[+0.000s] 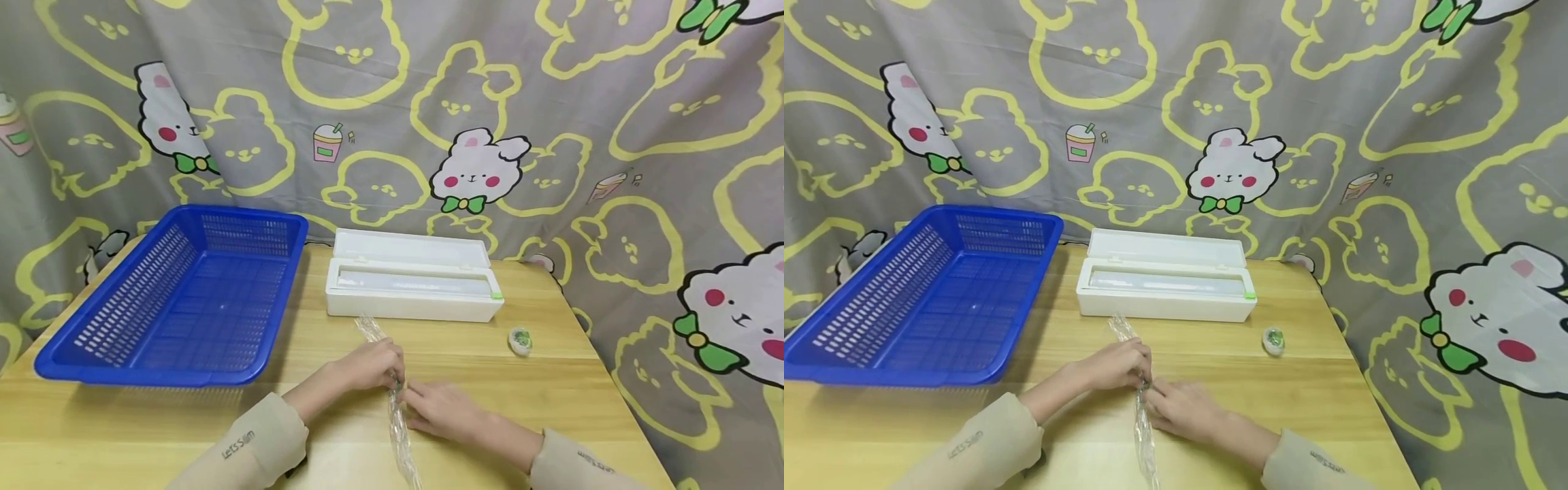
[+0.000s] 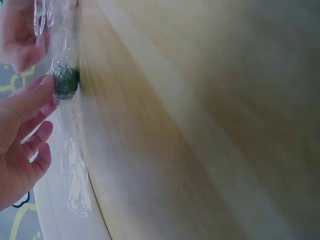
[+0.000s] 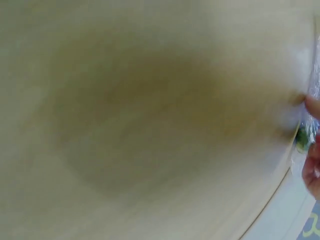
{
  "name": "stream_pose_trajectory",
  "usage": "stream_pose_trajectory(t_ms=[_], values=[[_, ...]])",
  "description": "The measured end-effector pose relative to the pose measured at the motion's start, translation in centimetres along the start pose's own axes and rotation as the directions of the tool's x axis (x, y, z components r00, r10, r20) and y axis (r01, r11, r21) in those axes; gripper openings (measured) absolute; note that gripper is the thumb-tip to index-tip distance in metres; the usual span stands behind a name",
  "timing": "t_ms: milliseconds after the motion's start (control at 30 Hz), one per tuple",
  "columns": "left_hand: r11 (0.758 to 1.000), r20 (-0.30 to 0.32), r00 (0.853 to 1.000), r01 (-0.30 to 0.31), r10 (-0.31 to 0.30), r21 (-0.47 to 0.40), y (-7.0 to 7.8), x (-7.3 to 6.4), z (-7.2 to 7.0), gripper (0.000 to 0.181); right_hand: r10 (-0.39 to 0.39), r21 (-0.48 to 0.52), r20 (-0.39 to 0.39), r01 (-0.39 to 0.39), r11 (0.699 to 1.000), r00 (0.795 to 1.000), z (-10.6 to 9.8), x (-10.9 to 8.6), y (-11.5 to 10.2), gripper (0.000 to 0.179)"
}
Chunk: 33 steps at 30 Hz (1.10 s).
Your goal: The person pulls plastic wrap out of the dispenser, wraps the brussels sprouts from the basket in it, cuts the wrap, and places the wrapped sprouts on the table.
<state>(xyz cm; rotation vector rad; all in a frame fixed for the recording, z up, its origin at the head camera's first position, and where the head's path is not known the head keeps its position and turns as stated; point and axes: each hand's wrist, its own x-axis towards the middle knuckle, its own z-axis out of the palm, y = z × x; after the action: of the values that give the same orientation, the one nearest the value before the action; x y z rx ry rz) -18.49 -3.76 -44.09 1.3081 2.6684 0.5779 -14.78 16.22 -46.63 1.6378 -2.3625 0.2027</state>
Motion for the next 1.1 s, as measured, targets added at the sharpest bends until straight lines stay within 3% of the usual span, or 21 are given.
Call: stream_pose_trajectory(t_ms=[100, 167, 267, 333, 433, 533, 600, 667, 800, 967, 1100], values=[[1.000, 0.010, 1.000, 0.026, -0.026, 0.003, 0.0, 0.0, -0.1, 0.013, -0.093, -0.052, -0.051, 0.090, 0.995, 0.994, 0.4, 0.3, 0.0, 0.022], [0.999, 0.015, 0.999, 0.043, -0.043, 0.006, 0.0, 0.0, -0.1, 0.018, -0.097, -0.025, -0.087, 0.096, 0.995, 0.991, 0.6, 0.5, 0.1, 0.016], [0.998, 0.008, 0.998, 0.066, -0.066, 0.003, 0.0, 0.1, -0.1, 0.028, -0.010, 0.142, -0.147, 0.032, 0.989, 0.989, 0.6, 0.7, 0.3, 0.008], [0.996, 0.000, 0.996, 0.089, -0.089, -0.022, 0.0, 0.0, 0.0, 0.037, 0.109, 0.295, -0.166, -0.056, 0.954, 0.980, 0.5, 0.8, 0.4, 0.006], [0.992, -0.017, 0.994, 0.108, -0.110, -0.067, 0.0, -0.1, 0.0, 0.055, 0.336, 0.494, -0.111, -0.241, 0.835, 0.935, 0.3, 1.2, 0.5, 0.005], [0.989, -0.036, 0.993, 0.111, -0.114, -0.093, -0.1, -0.2, 0.1, 0.074, 0.515, 0.614, -0.003, -0.405, 0.677, 0.857, 0.3, 1.6, 0.4, 0.003], [0.989, -0.044, 0.992, 0.110, -0.115, -0.099, -0.1, -0.2, 0.2, 0.082, 0.571, 0.661, 0.048, -0.455, 0.597, 0.819, 0.4, 1.9, 0.5, 0.006], [0.988, -0.049, 0.991, 0.116, -0.122, -0.103, -0.1, -0.2, 0.3, 0.088, 0.598, 0.694, 0.073, -0.471, 0.544, 0.798, 0.6, 2.0, 0.7, 0.012], [0.983, -0.060, 0.988, 0.134, -0.142, -0.124, 0.0, -0.1, 0.4, 0.094, 0.620, 0.716, 0.080, -0.478, 0.509, 0.780, 1.0, 2.3, 0.9, 0.014], [0.985, -0.108, 0.981, 0.153, -0.161, -0.080, 0.1, -0.3, 0.5, 0.093, 0.677, 0.672, 0.108, -0.555, 0.490, 0.728, 1.3, 2.6, 0.8, 0.014], [0.979, -0.162, 0.965, 0.201, -0.206, -0.044, 0.4, -1.1, -0.3, 0.067, 0.699, 0.656, 0.122, -0.585, 0.476, 0.705, 1.5, 3.0, 0.6, 0.013]])
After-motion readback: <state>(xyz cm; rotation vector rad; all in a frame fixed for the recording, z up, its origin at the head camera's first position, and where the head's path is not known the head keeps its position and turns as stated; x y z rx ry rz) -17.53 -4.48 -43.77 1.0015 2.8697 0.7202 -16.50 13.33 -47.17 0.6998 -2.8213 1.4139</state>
